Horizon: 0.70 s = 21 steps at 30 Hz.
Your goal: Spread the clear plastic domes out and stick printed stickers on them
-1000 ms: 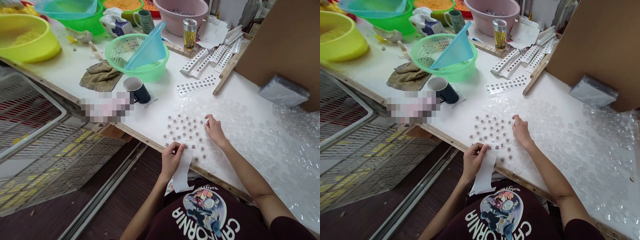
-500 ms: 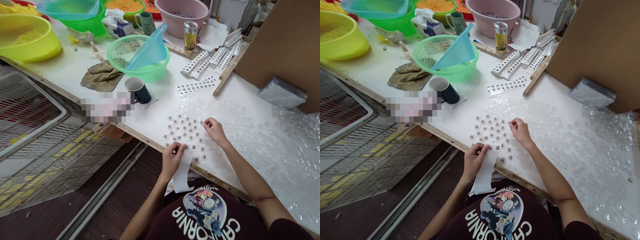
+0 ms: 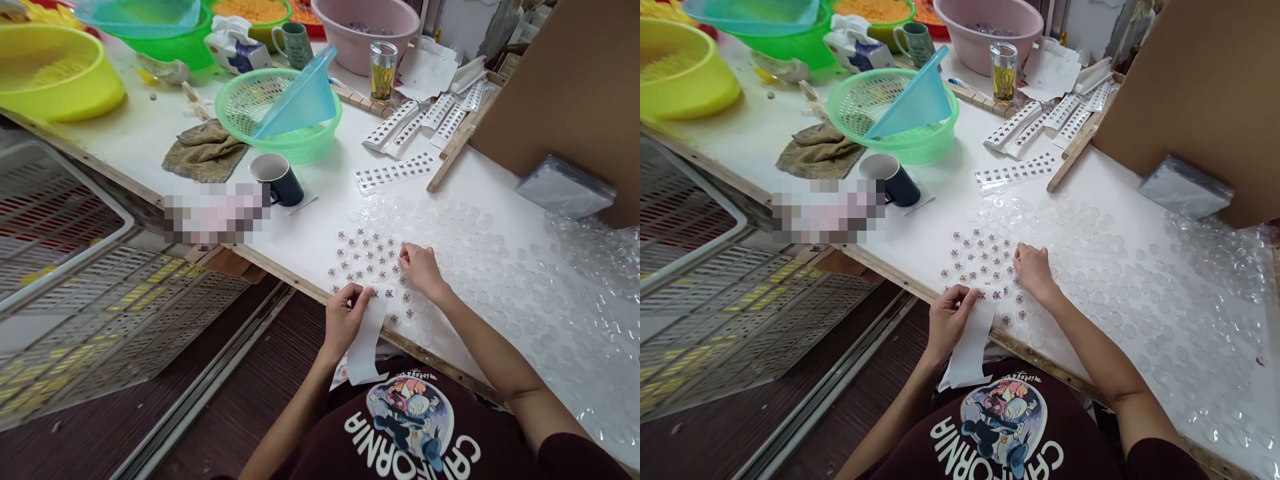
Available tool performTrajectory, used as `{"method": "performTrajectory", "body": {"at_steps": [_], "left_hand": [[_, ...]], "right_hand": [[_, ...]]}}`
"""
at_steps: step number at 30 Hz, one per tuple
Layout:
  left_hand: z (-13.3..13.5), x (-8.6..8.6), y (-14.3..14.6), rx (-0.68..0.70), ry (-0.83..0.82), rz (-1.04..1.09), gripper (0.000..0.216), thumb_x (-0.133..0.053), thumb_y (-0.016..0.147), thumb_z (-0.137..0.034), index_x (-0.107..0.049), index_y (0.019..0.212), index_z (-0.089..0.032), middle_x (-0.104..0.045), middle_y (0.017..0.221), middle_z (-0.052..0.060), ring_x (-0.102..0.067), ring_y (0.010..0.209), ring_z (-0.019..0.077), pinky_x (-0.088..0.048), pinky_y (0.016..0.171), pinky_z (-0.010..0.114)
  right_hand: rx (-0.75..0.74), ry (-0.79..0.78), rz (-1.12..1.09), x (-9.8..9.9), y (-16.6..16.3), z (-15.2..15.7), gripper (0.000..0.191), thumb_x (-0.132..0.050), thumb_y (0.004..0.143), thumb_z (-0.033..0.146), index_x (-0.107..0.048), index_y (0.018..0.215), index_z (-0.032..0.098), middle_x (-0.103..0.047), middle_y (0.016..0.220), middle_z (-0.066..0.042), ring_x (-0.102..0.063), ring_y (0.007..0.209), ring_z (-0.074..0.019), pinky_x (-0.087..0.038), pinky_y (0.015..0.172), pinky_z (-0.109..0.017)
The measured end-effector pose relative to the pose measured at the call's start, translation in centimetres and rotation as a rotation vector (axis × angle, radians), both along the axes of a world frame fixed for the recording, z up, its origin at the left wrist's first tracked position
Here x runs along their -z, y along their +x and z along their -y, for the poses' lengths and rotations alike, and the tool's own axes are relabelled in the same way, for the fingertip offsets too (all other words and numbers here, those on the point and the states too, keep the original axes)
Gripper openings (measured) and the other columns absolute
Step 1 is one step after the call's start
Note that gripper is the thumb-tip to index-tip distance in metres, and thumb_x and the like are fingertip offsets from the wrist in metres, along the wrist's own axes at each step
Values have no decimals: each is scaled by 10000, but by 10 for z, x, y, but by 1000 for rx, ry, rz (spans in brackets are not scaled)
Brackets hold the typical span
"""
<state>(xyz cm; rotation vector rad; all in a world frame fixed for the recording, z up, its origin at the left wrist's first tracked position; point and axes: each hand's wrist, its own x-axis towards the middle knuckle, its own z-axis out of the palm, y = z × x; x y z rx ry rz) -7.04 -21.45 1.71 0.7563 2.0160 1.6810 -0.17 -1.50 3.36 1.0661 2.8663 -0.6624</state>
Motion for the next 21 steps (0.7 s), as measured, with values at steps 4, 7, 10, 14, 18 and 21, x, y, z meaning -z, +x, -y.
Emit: {"method": "performTrajectory", "body": {"at_steps": [4, 7, 10, 14, 18, 21], "left_hand": [[0, 0, 0, -2, -6, -4, 335, -629, 919, -424, -608, 690, -179, -539, 609, -24, -445, 569, 111, -340, 534, 232], [0, 1, -1, -7, 0, 10, 334, -631, 915, -421, -605, 685, -180, -529, 602, -28, -435, 562, 108, -337, 534, 232], [0, 1, 0, -14, 2, 23, 331, -628, 915, -423, -611, 692, -179, -538, 608, -26, -438, 567, 109, -335, 536, 233], [0, 1, 1, -51, 3, 40, 378, -624, 921, -441, -570, 653, -181, -498, 595, -30, -427, 570, 110, -347, 557, 235], [0, -1, 1, -25, 17, 75, 251, -673, 892, -434, -682, 912, -184, -579, 709, -9, -493, 641, 129, -394, 603, 236], [1, -1, 1, 35, 32, 100, 237, -680, 886, -414, -694, 956, -187, -605, 742, 1, -502, 653, 132, -405, 614, 238]], "right_hand": [[-9, 145, 52, 0, -2, 1, 178, -623, 914, 163, -569, 1082, 176, -724, 908, -78, -661, 858, -239, -344, 887, -381], [16, 141, -24, -6, 2, 1, 184, -643, 908, 188, -569, 1076, 182, -722, 970, -100, -658, 892, -251, -350, 898, -397], [-1, -108, -209, -16, 14, 9, 94, -591, 955, 284, -607, 1001, 203, -712, 931, -62, -651, 843, -207, -397, 865, -374], [-147, -559, -355, -28, 34, 29, 231, -693, 865, 377, -651, 1034, 226, -696, 865, -3, -624, 781, -162, -442, 762, -306], [-98, -648, -393, -27, 40, 42, 129, -679, 842, 324, -671, 902, 210, -639, 737, 23, -568, 703, -140, -433, 699, -281], [-71, -672, -405, -23, 38, 46, 126, -640, 866, 327, -672, 863, 205, -634, 703, 20, -554, 678, -139, -429, 680, -280]]}}
